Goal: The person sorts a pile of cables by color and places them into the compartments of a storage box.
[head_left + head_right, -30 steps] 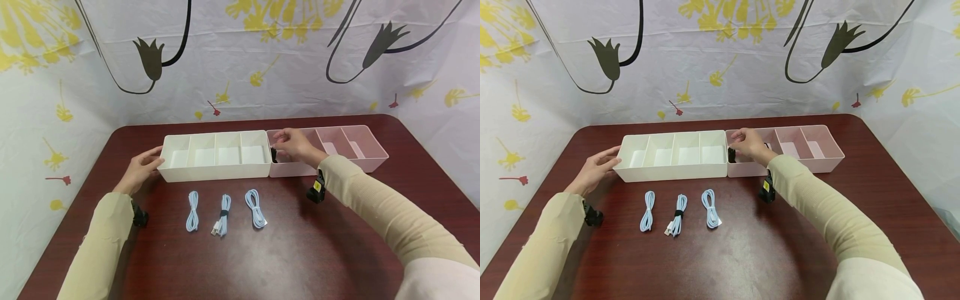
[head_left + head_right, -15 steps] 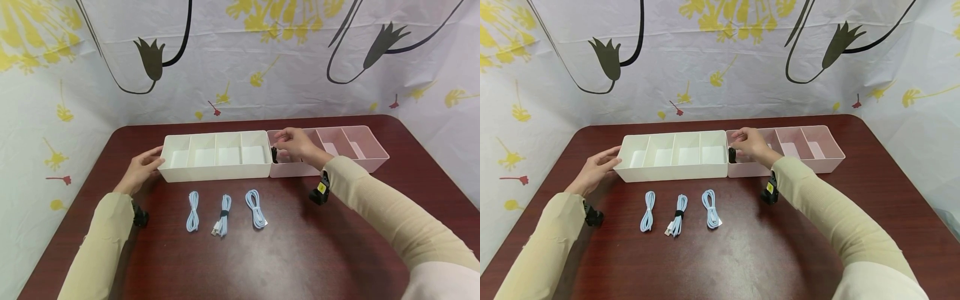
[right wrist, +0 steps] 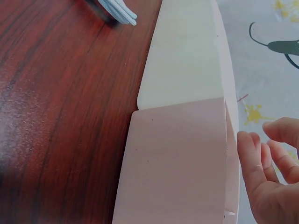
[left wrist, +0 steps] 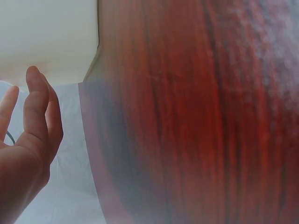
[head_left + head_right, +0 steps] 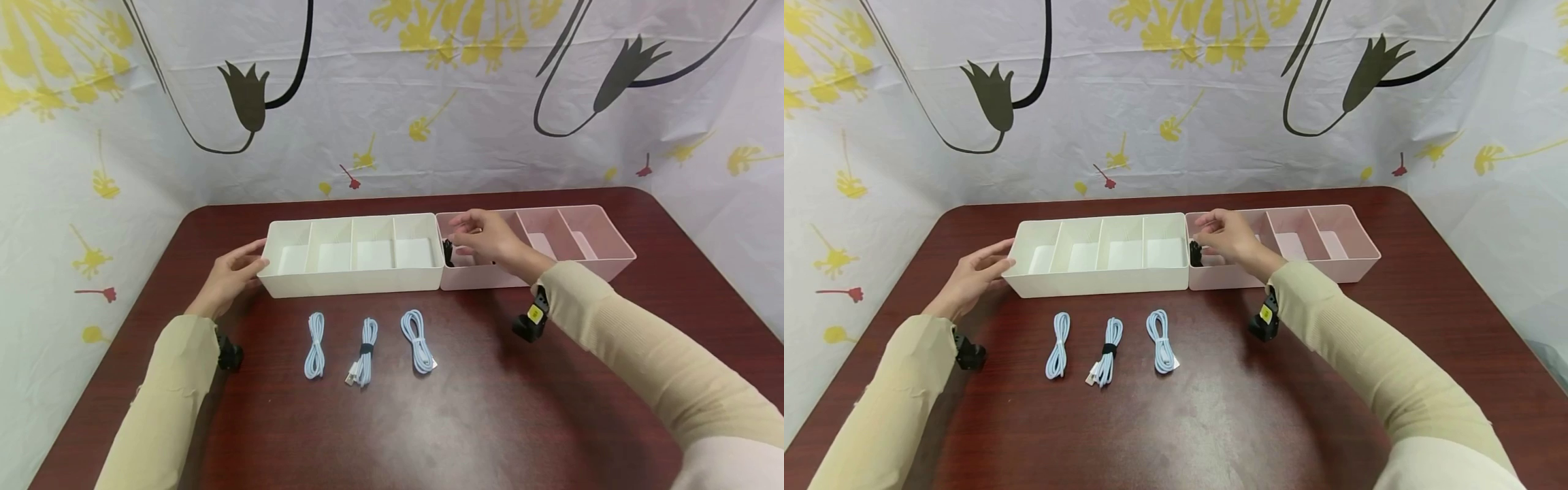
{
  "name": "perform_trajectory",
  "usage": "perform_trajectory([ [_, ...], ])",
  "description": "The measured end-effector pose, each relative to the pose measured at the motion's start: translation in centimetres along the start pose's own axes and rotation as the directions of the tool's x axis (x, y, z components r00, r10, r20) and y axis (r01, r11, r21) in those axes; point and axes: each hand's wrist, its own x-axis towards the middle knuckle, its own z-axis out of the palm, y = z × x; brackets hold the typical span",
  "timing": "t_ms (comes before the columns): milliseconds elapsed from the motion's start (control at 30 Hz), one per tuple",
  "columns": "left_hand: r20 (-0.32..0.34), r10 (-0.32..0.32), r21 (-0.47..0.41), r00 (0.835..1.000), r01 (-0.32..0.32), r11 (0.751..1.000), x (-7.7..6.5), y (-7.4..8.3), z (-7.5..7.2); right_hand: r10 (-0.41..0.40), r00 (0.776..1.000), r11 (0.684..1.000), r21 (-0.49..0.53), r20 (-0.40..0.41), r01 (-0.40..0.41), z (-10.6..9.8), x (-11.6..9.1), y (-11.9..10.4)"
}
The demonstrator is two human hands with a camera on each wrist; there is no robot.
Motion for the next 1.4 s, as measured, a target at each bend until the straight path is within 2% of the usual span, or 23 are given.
perform_trajectory([
  [467, 0.000, -0.002, -0.006, 1.000, 0.002, 1.000, 0.0, 0.0, -0.1, -0.005, 0.999, 0.998, 0.058, 0.048, 0.002, 0.4, -1.0, 0.1],
  [833, -0.002, 0.005, -0.006, 1.000, -0.005, 1.000, -0.1, 0.0, -0.1, -0.040, 0.997, 0.995, 0.098, 0.061, 0.034, 0.7, -1.7, 0.1],
  [1167, 0.001, 0.005, -0.016, 1.000, -0.005, 1.000, 0.0, 0.0, 0.0, -0.041, 0.996, 0.999, -0.001, 0.076, 0.042, 1.4, -2.8, 0.5],
  [1400, 0.012, 0.003, -0.017, 1.000, -0.003, 1.000, 0.0, 0.0, -0.1, -0.064, 0.989, 0.997, 0.059, 0.130, 0.057, 1.8, -3.6, 0.9],
])
